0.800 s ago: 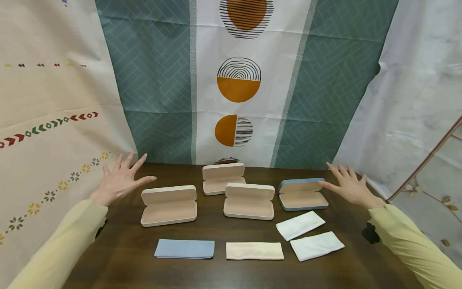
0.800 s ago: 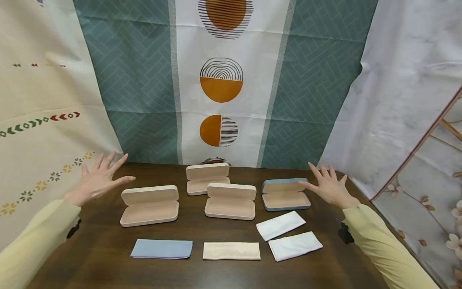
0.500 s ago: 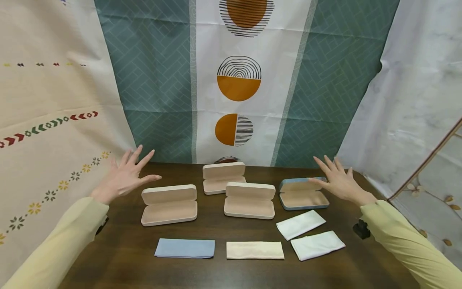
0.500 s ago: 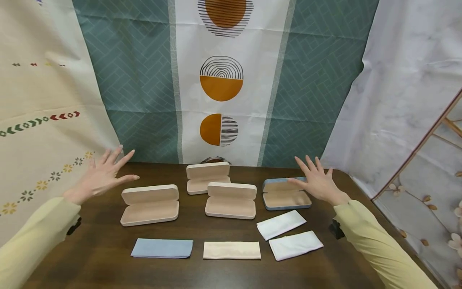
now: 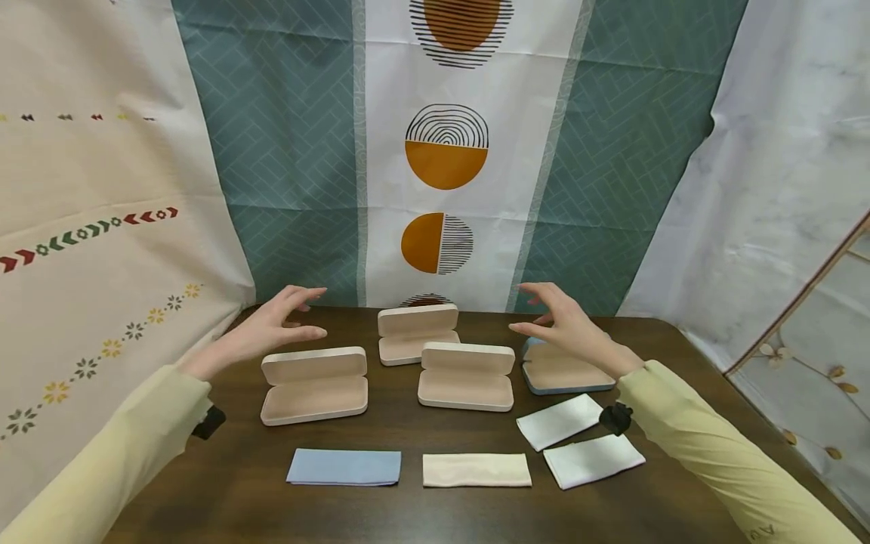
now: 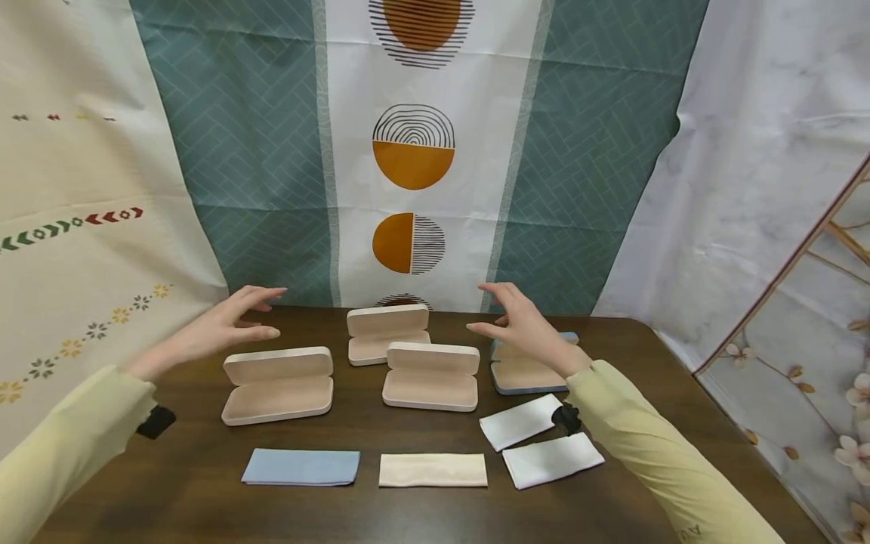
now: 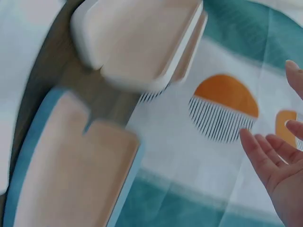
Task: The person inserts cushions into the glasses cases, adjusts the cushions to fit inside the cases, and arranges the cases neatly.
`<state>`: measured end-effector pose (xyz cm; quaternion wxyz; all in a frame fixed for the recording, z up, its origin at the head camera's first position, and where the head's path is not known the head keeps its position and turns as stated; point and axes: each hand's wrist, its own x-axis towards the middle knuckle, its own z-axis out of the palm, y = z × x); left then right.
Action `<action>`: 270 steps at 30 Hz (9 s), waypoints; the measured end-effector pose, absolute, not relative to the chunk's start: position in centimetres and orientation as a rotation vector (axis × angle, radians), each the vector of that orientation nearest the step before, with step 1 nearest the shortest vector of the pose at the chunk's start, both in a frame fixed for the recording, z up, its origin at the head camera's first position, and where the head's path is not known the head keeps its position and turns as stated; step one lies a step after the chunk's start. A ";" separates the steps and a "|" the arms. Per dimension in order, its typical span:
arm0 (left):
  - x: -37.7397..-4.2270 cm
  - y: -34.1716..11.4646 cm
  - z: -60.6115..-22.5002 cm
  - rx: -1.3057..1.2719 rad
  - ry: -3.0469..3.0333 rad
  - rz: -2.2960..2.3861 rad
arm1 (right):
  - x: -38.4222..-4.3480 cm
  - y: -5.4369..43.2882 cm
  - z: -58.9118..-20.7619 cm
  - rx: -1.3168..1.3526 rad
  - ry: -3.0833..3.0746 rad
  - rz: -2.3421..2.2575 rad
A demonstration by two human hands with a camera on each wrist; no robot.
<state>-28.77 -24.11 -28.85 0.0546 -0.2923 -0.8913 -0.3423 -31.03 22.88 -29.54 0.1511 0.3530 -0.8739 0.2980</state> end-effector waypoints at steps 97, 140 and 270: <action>-27.4 -28.3 -39.8 -0.979 -2.697 -2.127 | -30.9 2.8 -39.8 0.911 -2.408 2.248; -27.7 -31.1 -39.9 -0.645 -2.790 -1.445 | -31.6 -2.1 -42.1 0.757 -2.670 1.606; -27.4 -31.2 -40.2 -0.230 -2.454 -2.162 | -31.6 -2.0 -41.1 0.490 -2.421 2.343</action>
